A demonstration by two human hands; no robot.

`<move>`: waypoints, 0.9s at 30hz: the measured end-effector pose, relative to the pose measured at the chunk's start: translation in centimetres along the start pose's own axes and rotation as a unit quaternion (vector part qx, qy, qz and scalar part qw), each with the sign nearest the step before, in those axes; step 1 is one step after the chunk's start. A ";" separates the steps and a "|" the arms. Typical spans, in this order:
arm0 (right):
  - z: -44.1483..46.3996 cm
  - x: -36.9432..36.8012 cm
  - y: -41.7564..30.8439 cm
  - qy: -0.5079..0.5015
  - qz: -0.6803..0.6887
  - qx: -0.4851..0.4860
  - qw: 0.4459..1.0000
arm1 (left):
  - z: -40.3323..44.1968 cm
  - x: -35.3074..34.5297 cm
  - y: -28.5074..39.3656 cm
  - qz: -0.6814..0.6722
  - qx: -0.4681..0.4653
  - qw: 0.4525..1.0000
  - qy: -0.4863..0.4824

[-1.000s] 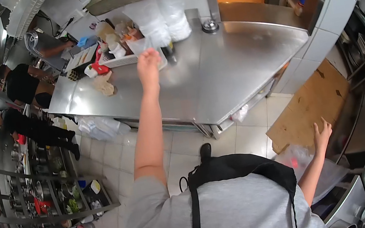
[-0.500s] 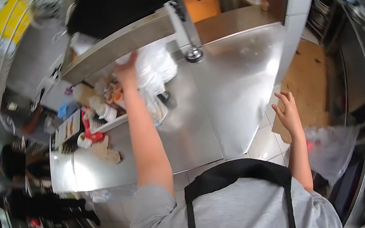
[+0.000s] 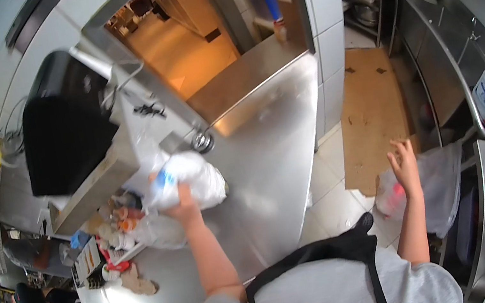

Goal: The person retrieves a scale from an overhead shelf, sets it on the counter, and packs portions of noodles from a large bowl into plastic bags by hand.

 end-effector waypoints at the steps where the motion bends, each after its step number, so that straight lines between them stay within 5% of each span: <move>1: 0.9 0.1 1.8 -0.013 -0.012 0.000 1.000 | -1.1 -0.8 0.7 -0.033 0.038 0.998 0.046; 4: 4.2 0.7 5.2 -0.042 -0.018 0.032 0.998 | -3.0 -5.8 4.5 -0.177 0.064 0.981 0.055; 8: 7.5 3.8 8.5 -0.099 -0.031 0.023 0.994 | -5.5 -8.5 5.5 -0.191 -0.012 0.978 0.087; 11: 9.1 6.5 10.3 -0.140 -0.032 0.037 0.989 | -5.2 -21.1 12.5 -0.315 0.059 0.946 0.057; 19: 15.9 6.7 16.9 -0.194 -0.062 0.017 0.979 | -7.4 -40.3 10.1 -0.498 0.145 0.848 -0.112; 23: 22.0 6.3 20.1 -0.230 -0.050 0.010 0.972 | -8.0 -50.8 10.3 -0.449 0.072 0.879 -0.141; 26: 28.9 7.5 22.5 -0.195 -0.069 -0.003 0.978 | -9.2 -60.0 7.1 -0.517 0.021 0.835 -0.187; 27: 31.6 8.2 23.3 -0.171 -0.079 -0.009 0.982 | -9.8 -63.2 5.5 -0.500 0.098 0.843 -0.174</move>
Point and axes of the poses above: each hand's wrist, its own z-axis towards the middle knuckle, its own x-axis out of the back of the hand, y = z × x, the point moved 9 cm from there along z, towards the middle knuckle, and after that the axes turned 3 degrees about -x, right-handed, at the moved point
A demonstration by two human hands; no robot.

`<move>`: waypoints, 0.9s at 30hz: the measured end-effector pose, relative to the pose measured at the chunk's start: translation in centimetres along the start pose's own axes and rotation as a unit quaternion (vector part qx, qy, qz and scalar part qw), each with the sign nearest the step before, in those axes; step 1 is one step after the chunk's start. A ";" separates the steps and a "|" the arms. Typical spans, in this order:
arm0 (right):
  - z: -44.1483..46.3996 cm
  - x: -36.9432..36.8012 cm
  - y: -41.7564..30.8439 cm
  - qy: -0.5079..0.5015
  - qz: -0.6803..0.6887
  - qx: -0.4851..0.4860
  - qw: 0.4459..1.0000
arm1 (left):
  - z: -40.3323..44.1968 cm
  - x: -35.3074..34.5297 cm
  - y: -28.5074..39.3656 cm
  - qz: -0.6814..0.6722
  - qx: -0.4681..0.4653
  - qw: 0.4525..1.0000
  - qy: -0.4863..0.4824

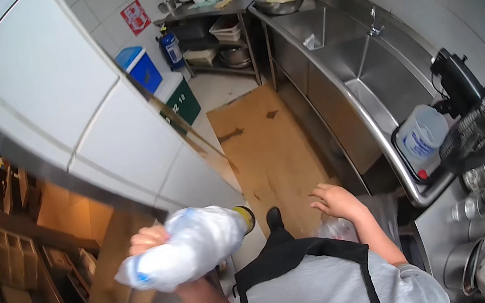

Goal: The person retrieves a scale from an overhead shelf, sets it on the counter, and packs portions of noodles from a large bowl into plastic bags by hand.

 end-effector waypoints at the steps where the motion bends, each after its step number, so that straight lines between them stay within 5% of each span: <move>1: 2.6 1.3 1.2 0.017 -0.022 -0.021 0.999 | 0.8 -0.5 -3.4 0.021 0.004 1.000 -0.011; 8: 15.3 8.4 4.8 0.071 0.009 -0.087 0.994 | 8.6 -8.6 -20.4 0.002 0.034 0.973 -0.226; 19: 28.6 11.9 18.4 0.020 -0.012 -0.175 0.984 | 12.8 -13.3 -45.2 0.056 0.222 0.958 -0.170; 23: 37.8 17.5 22.6 0.057 -0.006 -0.110 0.992 | 16.6 -15.6 -52.3 0.059 0.239 0.965 -0.093; 27: 46.7 25.1 24.3 0.102 0.004 -0.054 0.993 | 21.3 -17.5 -59.0 0.116 0.139 0.977 -0.116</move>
Point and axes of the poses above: each hand's wrist, its own z-axis towards the middle knuckle, its own x-axis out of the back of the hand, y = z × x, the point moved 9 cm from there along z, towards the middle knuckle, and after that the axes turned 3 degrees about -x, right-handed, at the moved point
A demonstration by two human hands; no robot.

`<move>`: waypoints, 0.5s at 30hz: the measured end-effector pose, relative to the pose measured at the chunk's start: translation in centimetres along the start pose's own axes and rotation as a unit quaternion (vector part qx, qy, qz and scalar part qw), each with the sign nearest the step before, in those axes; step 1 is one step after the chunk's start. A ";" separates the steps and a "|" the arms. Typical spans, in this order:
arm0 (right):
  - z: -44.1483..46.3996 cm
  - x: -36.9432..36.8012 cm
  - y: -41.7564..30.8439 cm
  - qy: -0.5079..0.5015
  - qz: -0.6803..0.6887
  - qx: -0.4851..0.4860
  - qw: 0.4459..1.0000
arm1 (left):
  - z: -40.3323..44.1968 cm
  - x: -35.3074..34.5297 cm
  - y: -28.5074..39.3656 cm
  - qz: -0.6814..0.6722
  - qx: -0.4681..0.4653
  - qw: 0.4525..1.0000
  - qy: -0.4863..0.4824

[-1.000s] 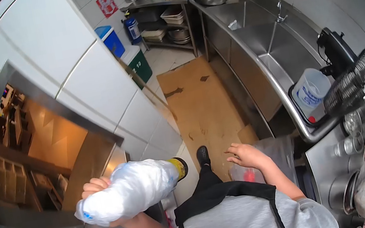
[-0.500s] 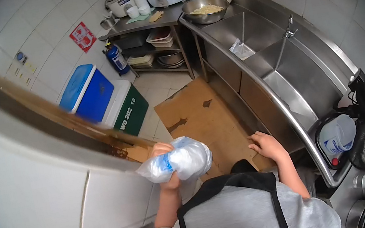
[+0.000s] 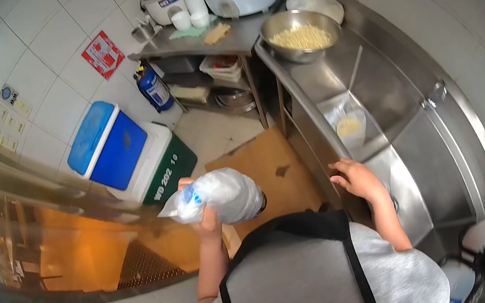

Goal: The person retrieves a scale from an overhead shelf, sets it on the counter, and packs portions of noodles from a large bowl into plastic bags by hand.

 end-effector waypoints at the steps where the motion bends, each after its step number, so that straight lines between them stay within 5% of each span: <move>1: 2.6 1.1 0.4 0.004 -0.019 0.009 1.000 | 2.1 -0.7 -0.6 0.038 -0.041 0.998 -0.016; 4: 7.9 2.9 1.2 -0.006 -0.039 0.022 0.999 | 7.0 -1.4 -4.0 -0.002 -0.009 0.996 0.092; 10: 18.5 5.9 -0.1 -0.001 -0.013 0.074 0.997 | 19.2 -2.2 -16.3 -0.082 -0.004 0.985 0.152; 12: 22.2 7.0 -0.2 0.013 -0.025 0.074 0.997 | 25.1 -5.0 -19.2 0.108 -0.138 0.981 0.080; 14: 26.2 8.4 -0.2 0.042 -0.043 0.072 0.996 | 30.2 -9.7 -21.4 0.347 -0.332 0.877 0.030; 15: 28.4 9.2 -0.4 0.046 -0.045 0.068 0.996 | 34.0 -10.1 -24.5 0.149 -0.216 0.962 0.078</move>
Point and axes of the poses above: each hand's wrist, its own z-axis towards the middle knuckle, its own x-axis out of the back of the hand, y = z × x, the point moved 9 cm from there along z, towards the middle knuckle, and after that the axes turned 3 degrees about -x, right-handed, at the moved point
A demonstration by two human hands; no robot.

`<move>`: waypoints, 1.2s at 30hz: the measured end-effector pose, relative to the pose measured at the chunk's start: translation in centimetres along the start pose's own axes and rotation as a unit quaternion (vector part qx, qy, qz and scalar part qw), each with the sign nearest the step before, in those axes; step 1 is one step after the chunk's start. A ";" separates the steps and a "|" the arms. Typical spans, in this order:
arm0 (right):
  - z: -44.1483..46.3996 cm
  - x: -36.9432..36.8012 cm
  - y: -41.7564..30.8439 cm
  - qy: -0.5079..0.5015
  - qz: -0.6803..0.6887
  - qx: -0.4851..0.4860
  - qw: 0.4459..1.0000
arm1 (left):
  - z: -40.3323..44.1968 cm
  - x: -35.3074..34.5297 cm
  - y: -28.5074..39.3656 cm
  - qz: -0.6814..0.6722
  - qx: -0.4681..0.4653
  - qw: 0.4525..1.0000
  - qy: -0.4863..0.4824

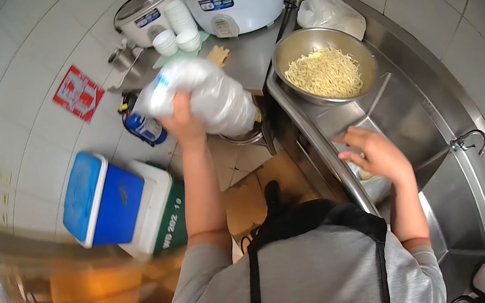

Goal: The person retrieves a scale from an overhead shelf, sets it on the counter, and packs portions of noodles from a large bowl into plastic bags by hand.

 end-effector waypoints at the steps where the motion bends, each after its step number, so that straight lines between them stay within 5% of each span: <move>1: 2.2 0.4 0.1 0.001 0.022 -0.011 1.000 | 1.4 -3.3 -2.9 -0.111 0.084 0.990 0.008; 4: 10.6 2.7 0.7 0.027 0.052 0.004 0.998 | 5.3 -12.6 -9.3 -0.292 0.195 0.936 -0.023; 7: 19.5 4.6 0.9 0.064 0.047 0.042 0.996 | 5.7 -20.2 -17.2 -0.293 0.253 0.917 -0.093; 13: 36.3 5.0 5.7 0.160 0.118 -0.039 0.979 | 6.5 -28.2 -23.2 -0.309 0.255 0.899 -0.178; 17: 43.0 3.4 7.6 0.221 0.099 -0.010 0.970 | 6.5 -29.7 -23.3 -0.316 0.237 0.897 -0.199; 18: 44.5 3.3 8.7 0.217 0.078 -0.018 0.973 | 5.2 -31.0 -23.6 -0.325 0.239 0.872 -0.277; 21: 45.3 3.7 8.4 0.201 0.068 -0.015 0.977 | 3.2 -28.4 -22.7 -0.180 0.104 0.951 -0.230; 28: 46.2 3.5 8.3 0.142 -0.044 0.029 0.989 | -0.7 -28.2 -24.7 -0.103 0.147 0.949 -0.259; 31: 45.4 2.8 7.4 0.099 -0.147 -0.026 0.984 | -0.6 -28.3 -25.6 -0.007 0.002 0.973 -0.229; 34: 39.7 4.5 4.6 0.155 -0.207 0.054 0.965 | -1.7 -29.9 -28.3 -0.160 0.055 0.963 -0.210; 35: 37.1 5.6 2.9 0.090 -0.190 -0.011 0.978 | -1.7 -29.7 -28.5 -0.122 0.096 0.963 -0.220; 36: 33.7 7.8 1.3 0.090 -0.185 0.004 0.979 | -2.6 -29.5 -29.9 -0.115 -0.015 0.976 -0.184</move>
Point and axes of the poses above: each hand's wrist, its own z-axis towards the middle knuckle, its own x-axis out of the back of the hand, y = z × x, the point moved 9 cm from there along z, towards the middle knuckle, and after that the axes turned 3 degrees about -x, right-handed, at the moved point
